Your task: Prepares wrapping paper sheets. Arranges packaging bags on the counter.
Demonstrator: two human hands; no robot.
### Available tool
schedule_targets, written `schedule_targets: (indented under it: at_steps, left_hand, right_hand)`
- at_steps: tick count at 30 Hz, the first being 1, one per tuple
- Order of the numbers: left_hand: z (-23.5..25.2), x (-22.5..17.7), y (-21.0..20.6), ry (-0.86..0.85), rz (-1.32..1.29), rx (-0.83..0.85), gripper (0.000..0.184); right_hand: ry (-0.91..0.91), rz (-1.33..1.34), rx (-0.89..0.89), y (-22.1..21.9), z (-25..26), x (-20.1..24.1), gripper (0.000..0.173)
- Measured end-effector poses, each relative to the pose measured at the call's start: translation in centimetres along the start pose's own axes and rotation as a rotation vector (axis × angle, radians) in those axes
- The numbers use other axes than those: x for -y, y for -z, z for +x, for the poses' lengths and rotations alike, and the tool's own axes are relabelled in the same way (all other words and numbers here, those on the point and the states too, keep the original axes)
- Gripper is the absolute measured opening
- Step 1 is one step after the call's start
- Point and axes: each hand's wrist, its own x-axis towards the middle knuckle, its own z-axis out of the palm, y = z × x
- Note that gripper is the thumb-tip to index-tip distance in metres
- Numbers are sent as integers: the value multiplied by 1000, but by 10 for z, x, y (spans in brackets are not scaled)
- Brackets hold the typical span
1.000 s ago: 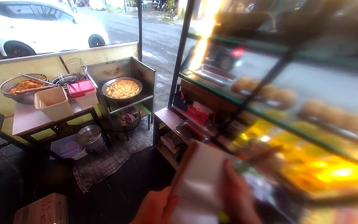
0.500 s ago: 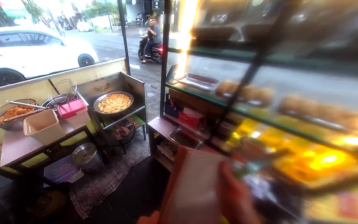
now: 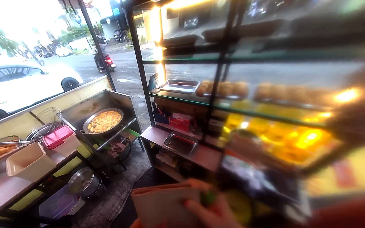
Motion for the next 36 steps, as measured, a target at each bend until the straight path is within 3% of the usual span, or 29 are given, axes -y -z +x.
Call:
schedule_targets:
  at_steps: [2,7,13,20,27,31,36]
  left_hand:
    - [-8,6,-4,38,-76,-89,14]
    - [-12,17,-11,147,-324,-286,16]
    - [-9,24,-17,291,-378,-354,15]
    - [12,23,-15,400,-370,-582,14]
    - [-1,41,-44,678,-282,-472,46]
    - [12,49,-44,646,-156,-512,40]
    - [26,54,-55,552,-92,-365,31]
  right_hand:
    - [-94,-110,56,7,-19,-11,30]
    - [-319,-89,24,2,-67,-24,17]
    - [-218,-99,-27,-12,-63,-32,14]
    - [-306,-283,157,-1,-64,-41,33]
    - [-503,-220,51,-5,-42,-38,43]
    - [-696,-209,185,10,-25,-37,43]
    - [-700,-245,165,28,-5,-43,45]
